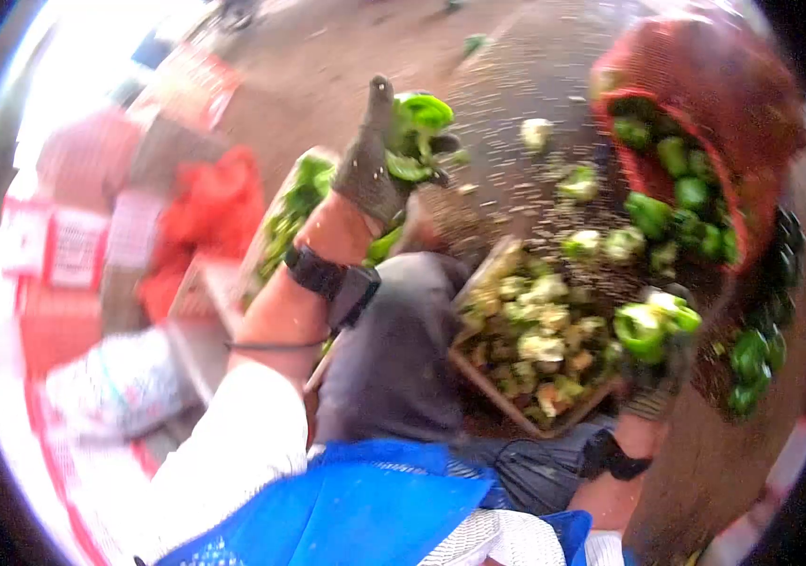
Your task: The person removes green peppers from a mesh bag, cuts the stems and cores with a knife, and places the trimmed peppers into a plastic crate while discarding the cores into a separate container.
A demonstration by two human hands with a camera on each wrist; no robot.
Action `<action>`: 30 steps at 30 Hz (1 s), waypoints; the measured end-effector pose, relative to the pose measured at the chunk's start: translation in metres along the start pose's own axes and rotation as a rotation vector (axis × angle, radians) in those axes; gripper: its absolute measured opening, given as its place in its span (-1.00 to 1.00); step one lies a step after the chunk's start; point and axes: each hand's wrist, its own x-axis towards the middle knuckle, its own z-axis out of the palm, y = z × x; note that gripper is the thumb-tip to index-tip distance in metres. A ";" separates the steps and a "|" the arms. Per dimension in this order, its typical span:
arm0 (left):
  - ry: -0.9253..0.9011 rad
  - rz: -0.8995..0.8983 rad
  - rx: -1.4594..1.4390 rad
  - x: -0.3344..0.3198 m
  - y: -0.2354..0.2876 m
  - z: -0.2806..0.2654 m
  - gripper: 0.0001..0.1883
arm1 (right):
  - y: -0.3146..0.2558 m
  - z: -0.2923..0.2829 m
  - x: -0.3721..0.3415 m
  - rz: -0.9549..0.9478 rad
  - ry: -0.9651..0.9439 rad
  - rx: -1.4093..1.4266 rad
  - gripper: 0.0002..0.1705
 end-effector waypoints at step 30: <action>-0.713 0.046 0.990 -0.072 -0.074 0.100 -0.36 | 0.002 0.050 -0.002 0.121 -0.207 -0.179 -0.45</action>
